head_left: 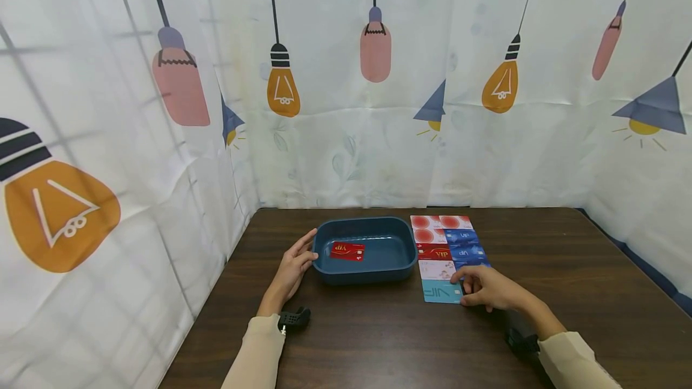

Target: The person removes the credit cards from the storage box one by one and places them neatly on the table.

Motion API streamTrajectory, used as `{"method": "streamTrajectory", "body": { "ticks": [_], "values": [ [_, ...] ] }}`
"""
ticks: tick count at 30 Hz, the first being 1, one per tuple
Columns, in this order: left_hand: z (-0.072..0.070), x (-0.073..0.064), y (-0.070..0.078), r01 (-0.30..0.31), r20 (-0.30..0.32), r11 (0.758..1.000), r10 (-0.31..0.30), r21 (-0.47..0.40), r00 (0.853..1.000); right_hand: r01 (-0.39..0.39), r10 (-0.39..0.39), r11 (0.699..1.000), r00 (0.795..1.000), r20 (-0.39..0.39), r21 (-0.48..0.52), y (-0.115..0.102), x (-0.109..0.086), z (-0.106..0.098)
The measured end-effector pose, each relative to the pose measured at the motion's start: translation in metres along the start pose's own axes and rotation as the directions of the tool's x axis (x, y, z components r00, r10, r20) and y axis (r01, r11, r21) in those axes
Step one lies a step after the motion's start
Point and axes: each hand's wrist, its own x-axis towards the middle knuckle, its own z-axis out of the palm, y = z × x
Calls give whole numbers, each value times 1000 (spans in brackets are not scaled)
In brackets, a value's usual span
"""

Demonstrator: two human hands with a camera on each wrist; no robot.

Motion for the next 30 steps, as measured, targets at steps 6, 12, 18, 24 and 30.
{"method": "streamTrajectory", "body": {
  "ticks": [6, 12, 18, 24, 30],
  "values": [
    [0, 0, 0, -1, -3, 1000, 1, 3, 1000, -7, 7, 1000, 1000, 0, -4, 1, 0, 0],
    [0, 0, -1, -4, -4, 1000, 4, -4, 1000, -3, 3, 1000, 1000, 1, -4, 3, 0, -1],
    [0, 1, -3, -3, -4, 1000, 3, 2, 1000, 22, -22, 1000, 999, -28, -16, 5, 0, -4],
    [0, 0, -1, -4, -7, 1000, 4, 11, 1000, 100, -88, 991, 987, -136, 86, -17, 3, -7],
    [0, -1, -1, -8, 0, 1000, 8, 14, 1000, 273, -237, 955, 938, -253, 119, -53, 18, -3]
  ]
}}
